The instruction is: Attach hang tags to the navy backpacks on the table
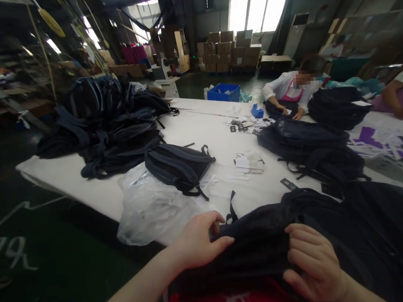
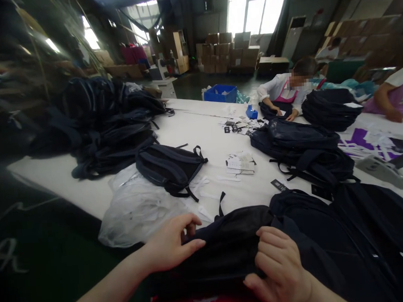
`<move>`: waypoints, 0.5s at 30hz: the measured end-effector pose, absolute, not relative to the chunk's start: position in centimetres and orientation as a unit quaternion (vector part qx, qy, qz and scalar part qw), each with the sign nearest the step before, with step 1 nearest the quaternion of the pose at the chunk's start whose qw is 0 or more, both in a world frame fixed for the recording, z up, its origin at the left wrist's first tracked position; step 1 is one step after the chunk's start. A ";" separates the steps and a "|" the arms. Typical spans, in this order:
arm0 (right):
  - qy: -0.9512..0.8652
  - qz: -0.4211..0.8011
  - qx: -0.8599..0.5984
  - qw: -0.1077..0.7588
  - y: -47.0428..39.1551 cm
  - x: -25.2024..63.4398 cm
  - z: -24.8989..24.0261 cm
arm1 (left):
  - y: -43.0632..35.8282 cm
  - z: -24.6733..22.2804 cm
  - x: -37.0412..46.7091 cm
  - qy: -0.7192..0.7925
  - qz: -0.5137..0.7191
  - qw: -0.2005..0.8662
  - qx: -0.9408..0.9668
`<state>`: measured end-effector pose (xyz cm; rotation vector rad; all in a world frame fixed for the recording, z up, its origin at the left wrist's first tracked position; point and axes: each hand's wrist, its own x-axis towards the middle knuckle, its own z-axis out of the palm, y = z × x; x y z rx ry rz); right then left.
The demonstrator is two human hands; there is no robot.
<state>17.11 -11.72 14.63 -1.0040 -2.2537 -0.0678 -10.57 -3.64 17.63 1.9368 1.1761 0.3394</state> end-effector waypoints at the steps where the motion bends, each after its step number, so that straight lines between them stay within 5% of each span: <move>1: -0.869 -0.035 -0.371 0.326 -12.1 16.4 14.8 | -4.0 18.0 -9.8 0.460 0.139 0.387 0.787; 9: -0.927 -0.074 -0.264 0.256 -13.7 15.2 15.7 | 0.4 14.6 -8.2 0.533 0.158 0.329 0.764; 15: -0.881 0.029 -0.422 0.211 -12.0 15.7 16.1 | 1.2 11.8 -9.7 0.583 0.276 0.361 0.673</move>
